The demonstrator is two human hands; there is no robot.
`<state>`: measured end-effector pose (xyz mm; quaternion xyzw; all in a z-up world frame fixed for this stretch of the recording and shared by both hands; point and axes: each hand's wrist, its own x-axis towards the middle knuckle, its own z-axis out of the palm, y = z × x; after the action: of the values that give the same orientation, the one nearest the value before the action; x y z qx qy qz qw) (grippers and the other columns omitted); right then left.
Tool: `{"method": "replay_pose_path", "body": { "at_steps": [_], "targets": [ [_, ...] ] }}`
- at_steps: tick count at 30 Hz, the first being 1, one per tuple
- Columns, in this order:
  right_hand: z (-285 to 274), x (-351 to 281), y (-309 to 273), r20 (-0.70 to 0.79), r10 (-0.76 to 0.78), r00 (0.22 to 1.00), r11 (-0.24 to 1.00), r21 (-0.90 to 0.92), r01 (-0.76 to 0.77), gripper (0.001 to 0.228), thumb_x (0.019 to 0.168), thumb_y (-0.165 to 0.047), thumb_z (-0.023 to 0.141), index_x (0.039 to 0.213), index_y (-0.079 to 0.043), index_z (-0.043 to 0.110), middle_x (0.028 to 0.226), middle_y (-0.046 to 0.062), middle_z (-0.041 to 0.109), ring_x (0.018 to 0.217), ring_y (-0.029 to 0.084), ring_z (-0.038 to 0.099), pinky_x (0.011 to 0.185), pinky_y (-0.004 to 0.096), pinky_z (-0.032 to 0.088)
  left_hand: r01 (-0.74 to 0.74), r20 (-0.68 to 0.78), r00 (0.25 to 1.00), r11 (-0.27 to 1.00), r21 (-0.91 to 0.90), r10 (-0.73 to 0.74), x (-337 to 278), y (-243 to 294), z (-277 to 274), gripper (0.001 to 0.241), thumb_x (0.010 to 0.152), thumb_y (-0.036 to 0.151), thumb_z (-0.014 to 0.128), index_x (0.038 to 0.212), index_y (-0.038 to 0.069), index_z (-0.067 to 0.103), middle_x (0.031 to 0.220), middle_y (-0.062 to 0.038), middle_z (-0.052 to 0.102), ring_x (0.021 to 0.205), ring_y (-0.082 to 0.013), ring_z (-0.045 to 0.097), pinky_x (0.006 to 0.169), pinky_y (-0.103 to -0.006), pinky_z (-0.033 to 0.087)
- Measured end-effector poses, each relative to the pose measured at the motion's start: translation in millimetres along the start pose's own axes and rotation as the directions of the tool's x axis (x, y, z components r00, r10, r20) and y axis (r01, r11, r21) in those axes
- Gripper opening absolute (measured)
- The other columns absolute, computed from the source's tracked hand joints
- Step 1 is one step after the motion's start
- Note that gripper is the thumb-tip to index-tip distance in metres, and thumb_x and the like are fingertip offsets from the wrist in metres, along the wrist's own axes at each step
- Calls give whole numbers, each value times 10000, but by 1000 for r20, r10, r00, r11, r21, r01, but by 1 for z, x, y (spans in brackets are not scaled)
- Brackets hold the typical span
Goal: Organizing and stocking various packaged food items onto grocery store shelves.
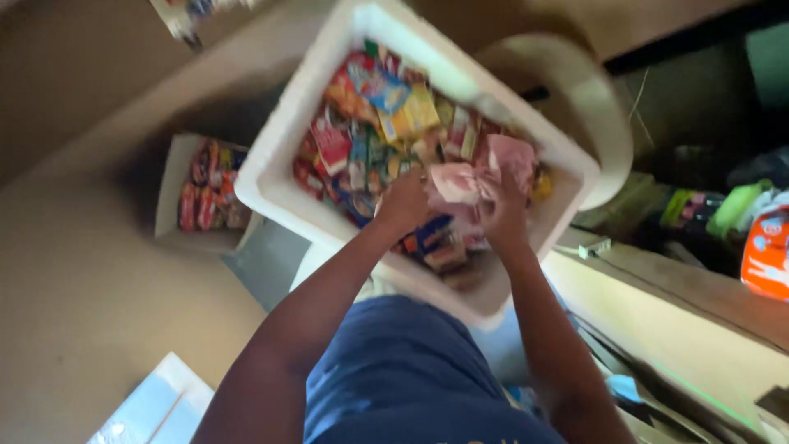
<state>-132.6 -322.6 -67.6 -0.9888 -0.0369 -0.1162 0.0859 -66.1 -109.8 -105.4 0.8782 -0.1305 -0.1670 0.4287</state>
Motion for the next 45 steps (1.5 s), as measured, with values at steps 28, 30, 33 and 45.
{"method": "replay_pose_path", "body": {
  "at_steps": [28, 30, 33, 45],
  "targets": [
    [-127, -43, 44, 544, 463, 700, -39, 801, -597, 391, 841, -56, 613, 1229, -14, 598, 892, 81, 675, 480, 111, 558, 387, 231, 435, -183, 348, 903, 958, -222, 253, -31, 63, -22, 440, 813, 336, 724, 1197, 133, 658, 1164, -184, 713, 1086, -384, 686, 925, -451, 545],
    [-148, -34, 35, 535, 416, 735, -131, 835, -534, 442, 826, -12, 591, 1268, -20, 602, 1009, 64, 722, 497, 94, 567, 415, 202, 442, -79, 458, 873, 976, -203, 166, -31, 58, -46, 506, 834, 389, 697, 1278, 154, 636, 1179, -181, 712, 1088, -378, 687, 923, -452, 542],
    [-113, -52, 48, 527, 311, 791, -224, 849, -478, 343, 947, -56, 597, 1274, 20, 668, 1027, 93, 745, 470, 99, 560, 393, 197, 446, 17, 328, 944, 988, -157, 36, -34, 32, -63, 540, 972, 494, 585, 1416, 188, 555, 1269, -149, 688, 1145, -353, 672, 946, -474, 519],
    [-52, 41, -62, 451, 113, 885, -247, 876, -415, 518, 1041, -226, 572, 1500, 3, 499, 1386, 141, 644, 1210, 242, 653, 1050, 380, 543, 237, 239, 969, 53, -970, 59, -80, 53, -104, 601, 996, 297, 659, 1499, 100, 398, 1267, -57, 598, 1060, -228, 643, 924, -467, 543]
  ]
}}
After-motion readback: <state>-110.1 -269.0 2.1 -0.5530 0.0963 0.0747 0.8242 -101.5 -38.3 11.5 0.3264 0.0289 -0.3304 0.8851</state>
